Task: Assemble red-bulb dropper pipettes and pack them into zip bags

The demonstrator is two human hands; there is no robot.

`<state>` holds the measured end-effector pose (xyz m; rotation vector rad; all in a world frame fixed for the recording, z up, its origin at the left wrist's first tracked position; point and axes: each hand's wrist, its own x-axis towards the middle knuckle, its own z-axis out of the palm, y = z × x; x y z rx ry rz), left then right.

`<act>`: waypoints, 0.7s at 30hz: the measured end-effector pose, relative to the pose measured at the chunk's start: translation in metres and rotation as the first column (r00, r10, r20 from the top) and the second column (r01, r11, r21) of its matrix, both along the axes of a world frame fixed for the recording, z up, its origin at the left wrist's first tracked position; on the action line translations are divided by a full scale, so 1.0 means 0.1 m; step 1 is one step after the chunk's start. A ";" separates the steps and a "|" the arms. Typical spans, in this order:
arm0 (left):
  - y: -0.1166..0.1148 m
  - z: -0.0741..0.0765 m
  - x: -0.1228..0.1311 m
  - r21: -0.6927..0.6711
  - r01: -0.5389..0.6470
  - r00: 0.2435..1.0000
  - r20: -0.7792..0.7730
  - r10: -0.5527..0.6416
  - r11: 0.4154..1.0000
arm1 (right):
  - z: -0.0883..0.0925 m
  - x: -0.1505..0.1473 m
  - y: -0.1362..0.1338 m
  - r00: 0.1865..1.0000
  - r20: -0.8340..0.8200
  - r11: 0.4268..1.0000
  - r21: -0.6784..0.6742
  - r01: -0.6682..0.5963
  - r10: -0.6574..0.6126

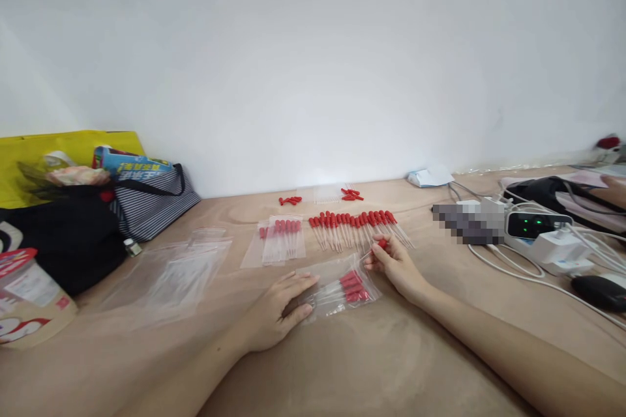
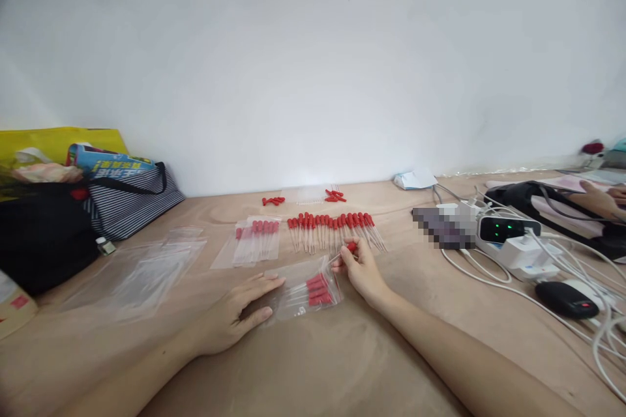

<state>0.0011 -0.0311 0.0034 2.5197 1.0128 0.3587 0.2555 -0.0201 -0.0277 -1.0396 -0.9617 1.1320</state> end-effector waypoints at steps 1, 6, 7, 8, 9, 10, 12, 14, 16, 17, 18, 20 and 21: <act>0.00 0.00 0.00 0.000 0.005 1.000 0.001 -0.005 1.000 | 0.00 -0.01 0.00 0.999 -0.022 0.999 -0.007 -0.040 0.040; 0.00 -0.03 -0.01 0.005 0.006 1.000 0.025 -0.007 1.000 | 0.03 -0.05 -0.05 0.986 0.042 0.987 -0.017 -0.159 0.159; 0.00 -0.03 0.00 0.008 0.011 0.999 0.032 -0.011 1.000 | 0.03 -0.05 -0.06 0.982 0.082 0.986 -0.018 -0.168 0.169; 0.00 -0.03 0.00 0.010 0.017 0.999 0.038 -0.017 1.000 | 0.04 -0.06 -0.07 0.977 0.123 0.984 -0.023 -0.175 0.176; 0.00 -0.02 0.00 0.011 0.022 0.999 0.040 -0.023 1.000 | 0.04 -0.07 -0.08 0.970 0.164 0.983 -0.033 -0.179 0.182; 0.00 -0.02 0.00 0.010 0.025 0.999 0.039 -0.025 1.000 | 0.04 -0.08 -0.08 0.962 0.200 0.983 -0.048 -0.178 0.184; 0.00 -0.01 0.01 0.001 0.021 0.999 0.027 -0.021 1.000 | 0.03 -0.10 -0.06 0.948 0.262 0.983 -0.075 -0.165 0.180; 0.00 -0.01 0.01 -0.003 0.012 1.000 0.015 -0.012 1.000 | 0.01 -0.12 -0.03 0.933 0.319 0.985 -0.093 -0.147 0.170; 0.00 -0.02 0.00 -0.003 0.011 1.000 0.015 -0.011 1.000 | 0.00 -0.13 -0.01 0.914 0.363 0.983 -0.100 -0.155 0.181; 0.00 -0.03 0.00 -0.001 0.012 1.000 0.019 -0.012 1.000 | -0.01 -0.13 0.00 0.906 0.376 0.980 -0.102 -0.168 0.195; 0.01 -0.03 0.00 0.000 0.013 1.000 0.021 -0.013 1.000 | -0.01 -0.13 0.01 0.900 0.382 0.977 -0.108 -0.182 0.210; 0.01 -0.04 -0.01 -0.004 0.006 1.000 0.018 -0.006 1.000 | -0.02 -0.13 0.02 0.892 0.385 0.971 -0.132 -0.200 0.236; 0.00 -0.04 -0.01 -0.007 -0.001 1.000 0.013 0.001 1.000 | -0.03 -0.13 0.03 0.892 0.383 0.969 -0.147 -0.197 0.239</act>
